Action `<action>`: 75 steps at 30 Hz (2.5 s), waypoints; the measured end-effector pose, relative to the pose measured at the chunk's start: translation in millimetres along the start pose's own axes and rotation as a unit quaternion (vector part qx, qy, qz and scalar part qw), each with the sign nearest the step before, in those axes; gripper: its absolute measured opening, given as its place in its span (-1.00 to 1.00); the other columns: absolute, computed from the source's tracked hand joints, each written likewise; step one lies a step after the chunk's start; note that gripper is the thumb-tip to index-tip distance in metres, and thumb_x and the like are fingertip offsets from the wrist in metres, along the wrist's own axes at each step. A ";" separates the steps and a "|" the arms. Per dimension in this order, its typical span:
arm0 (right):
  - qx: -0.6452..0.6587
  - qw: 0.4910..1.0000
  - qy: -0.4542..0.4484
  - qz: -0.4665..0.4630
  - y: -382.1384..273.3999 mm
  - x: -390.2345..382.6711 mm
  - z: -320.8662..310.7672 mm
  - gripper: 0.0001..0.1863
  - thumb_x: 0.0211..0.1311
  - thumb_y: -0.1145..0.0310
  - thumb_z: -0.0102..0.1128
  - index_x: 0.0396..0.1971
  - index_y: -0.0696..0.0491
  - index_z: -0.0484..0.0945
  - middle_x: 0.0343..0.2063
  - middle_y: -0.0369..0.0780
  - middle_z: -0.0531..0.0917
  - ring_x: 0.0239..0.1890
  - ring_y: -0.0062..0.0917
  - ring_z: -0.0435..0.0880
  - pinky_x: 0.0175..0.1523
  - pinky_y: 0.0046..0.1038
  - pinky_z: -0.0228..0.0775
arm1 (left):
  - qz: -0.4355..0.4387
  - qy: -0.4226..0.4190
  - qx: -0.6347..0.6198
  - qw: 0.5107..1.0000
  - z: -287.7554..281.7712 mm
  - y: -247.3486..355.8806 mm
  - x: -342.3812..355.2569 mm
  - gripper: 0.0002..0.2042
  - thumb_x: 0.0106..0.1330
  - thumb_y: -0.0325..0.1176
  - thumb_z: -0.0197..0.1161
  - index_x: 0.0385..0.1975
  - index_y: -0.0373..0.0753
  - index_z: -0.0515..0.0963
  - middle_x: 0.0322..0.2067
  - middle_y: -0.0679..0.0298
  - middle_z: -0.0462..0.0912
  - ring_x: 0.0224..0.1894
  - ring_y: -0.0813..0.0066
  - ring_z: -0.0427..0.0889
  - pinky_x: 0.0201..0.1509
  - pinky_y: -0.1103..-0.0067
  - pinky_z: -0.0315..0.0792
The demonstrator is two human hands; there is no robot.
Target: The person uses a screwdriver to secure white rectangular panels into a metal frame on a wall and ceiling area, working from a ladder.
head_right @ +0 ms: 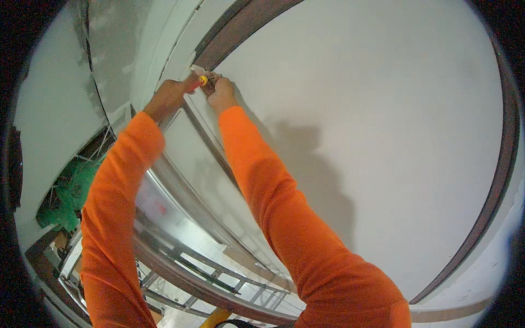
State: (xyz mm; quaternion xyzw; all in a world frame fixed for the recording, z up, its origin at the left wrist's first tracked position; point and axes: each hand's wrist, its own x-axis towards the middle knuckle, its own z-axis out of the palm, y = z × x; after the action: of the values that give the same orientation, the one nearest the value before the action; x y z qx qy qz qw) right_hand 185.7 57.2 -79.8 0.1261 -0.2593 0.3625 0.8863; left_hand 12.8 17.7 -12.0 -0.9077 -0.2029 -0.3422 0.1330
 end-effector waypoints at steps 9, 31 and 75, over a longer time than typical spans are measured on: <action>-0.154 0.981 -0.114 -0.008 -19.6 -17.0 19.0 -0.70 0.47 0.38 -0.24 -0.13 0.20 0.51 -0.10 -0.10 0.54 -0.11 -0.33 0.58 0.00 -0.26 0.58 | 0.271 0.157 0.432 0.846 4.7 -1.8 10.8 -0.56 0.20 0.11 0.24 -0.24 -0.19 0.63 -0.51 0.15 0.68 -0.37 0.28 0.70 -0.33 0.37 0.50; -0.017 0.990 -0.048 0.134 -3.3 -55.1 42.9 -0.74 0.44 0.40 -0.21 -0.07 0.24 0.41 -0.31 -0.10 0.55 -0.28 -0.40 0.61 -0.11 -0.33 0.61 | 0.323 0.135 0.063 0.935 -49.8 -52.0 42.8 -0.60 0.39 0.00 0.05 -0.15 -0.25 0.55 -0.16 0.03 0.58 -0.18 0.17 0.56 -0.09 0.35 0.40; -0.686 0.615 0.387 0.038 -125.0 -735.0 -153.2 -0.67 0.35 0.23 0.15 -0.06 0.17 0.46 -0.35 -0.26 0.60 -0.43 -0.65 0.58 -0.40 -0.58 0.45 | 0.568 -0.148 -0.150 0.796 59.2 171.5 -376.1 -0.83 0.22 -0.34 0.16 -0.30 -0.27 0.57 -0.49 0.13 0.64 -0.34 0.20 0.69 -0.27 0.35 0.54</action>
State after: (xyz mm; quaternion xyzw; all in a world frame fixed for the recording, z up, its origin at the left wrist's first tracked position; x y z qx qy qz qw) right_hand -112.4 -392.1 -617.0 -0.6802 -0.0700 0.1278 0.7184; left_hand -131.8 -215.5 -326.8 -0.9082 0.3853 -0.0932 0.1344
